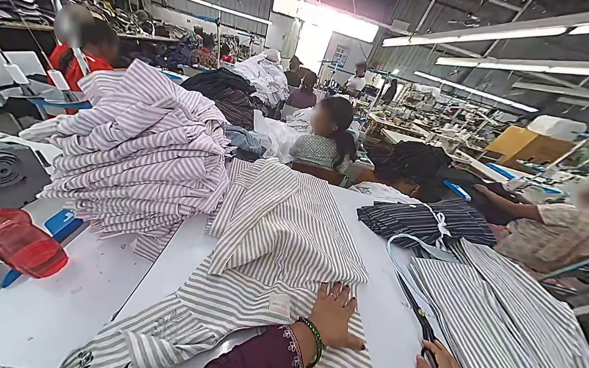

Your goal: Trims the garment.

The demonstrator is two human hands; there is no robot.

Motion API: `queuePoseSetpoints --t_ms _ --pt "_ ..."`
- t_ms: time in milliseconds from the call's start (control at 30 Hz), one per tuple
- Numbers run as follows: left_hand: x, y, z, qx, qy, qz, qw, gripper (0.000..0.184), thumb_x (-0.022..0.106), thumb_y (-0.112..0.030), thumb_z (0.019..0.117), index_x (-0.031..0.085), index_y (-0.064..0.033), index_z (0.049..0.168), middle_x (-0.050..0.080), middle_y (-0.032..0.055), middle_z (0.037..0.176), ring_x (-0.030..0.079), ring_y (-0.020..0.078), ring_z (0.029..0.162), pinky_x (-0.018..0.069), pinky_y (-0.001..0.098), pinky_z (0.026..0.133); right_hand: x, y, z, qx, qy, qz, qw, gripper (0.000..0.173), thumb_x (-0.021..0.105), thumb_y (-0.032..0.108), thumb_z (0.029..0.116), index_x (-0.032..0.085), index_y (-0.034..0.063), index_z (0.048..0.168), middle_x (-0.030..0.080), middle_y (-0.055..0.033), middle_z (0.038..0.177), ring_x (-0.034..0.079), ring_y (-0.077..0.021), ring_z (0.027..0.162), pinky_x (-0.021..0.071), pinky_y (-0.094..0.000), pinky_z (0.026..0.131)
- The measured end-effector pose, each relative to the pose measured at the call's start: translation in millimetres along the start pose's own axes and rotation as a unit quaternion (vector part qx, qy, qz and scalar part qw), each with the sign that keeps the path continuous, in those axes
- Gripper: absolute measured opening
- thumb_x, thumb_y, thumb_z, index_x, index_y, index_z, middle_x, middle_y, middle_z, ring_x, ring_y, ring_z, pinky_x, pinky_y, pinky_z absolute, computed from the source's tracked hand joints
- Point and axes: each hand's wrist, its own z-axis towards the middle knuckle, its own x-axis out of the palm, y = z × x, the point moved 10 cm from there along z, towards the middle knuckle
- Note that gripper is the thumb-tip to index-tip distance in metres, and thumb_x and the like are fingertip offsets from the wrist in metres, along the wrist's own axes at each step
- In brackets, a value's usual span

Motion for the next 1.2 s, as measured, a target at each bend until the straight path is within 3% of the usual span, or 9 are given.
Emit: queuePoseSetpoints --t_ms 200,433,633,1200 --pt "1.9 -2.9 2.3 0.0 0.013 0.007 1.0 0.09 0.061 -0.06 0.095 0.029 -0.0088 0.162 0.015 0.0172 0.171 0.008 0.039 0.159 0.0019 0.0695 0.121 -5.1 -4.5 -5.7 -0.04 -0.051 0.025 0.998 0.04 0.058 0.007 0.0924 0.062 -0.0149 0.125 0.048 -0.0403 0.143 0.045 -0.0564 0.136 0.0353 -0.0635 0.114" --pt "2.4 -4.6 2.7 0.001 0.024 0.004 1.0 0.09 0.061 -0.06 0.0955 0.027 -0.009 0.162 0.013 0.0167 0.172 0.006 0.0376 0.159 0.0015 0.0692 0.121 -6.1 -5.6 -5.9 -0.03 -0.038 0.03 0.998 0.041 0.058 0.007 0.0932 0.061 -0.0149 0.127 0.046 -0.0404 0.145 0.042 -0.0562 0.138 0.0331 -0.0637 0.115" --pt "1.8 -0.8 2.1 -0.003 0.019 0.007 1.0 0.091 0.061 -0.06 0.0949 0.027 -0.0096 0.162 0.014 0.0167 0.172 0.007 0.0382 0.159 0.0022 0.0693 0.121 -3.9 0.8 -2.6 -0.021 -0.015 0.017 1.0 0.04 0.057 0.009 0.0956 0.06 -0.0136 0.129 0.046 -0.0391 0.146 0.042 -0.0523 0.141 0.033 -0.0575 0.118" --pt "2.0 -2.1 0.6 0.0 0.033 -0.001 0.999 0.091 0.061 -0.06 0.0957 0.025 -0.0083 0.163 0.011 0.0174 0.172 0.004 0.0386 0.159 -0.0001 0.0691 0.121 -4.9 0.8 -4.6 -0.031 -0.033 0.022 0.999 0.039 0.057 0.005 0.0935 0.061 -0.015 0.126 0.047 -0.0401 0.144 0.043 -0.0554 0.138 0.0335 -0.0605 0.116"
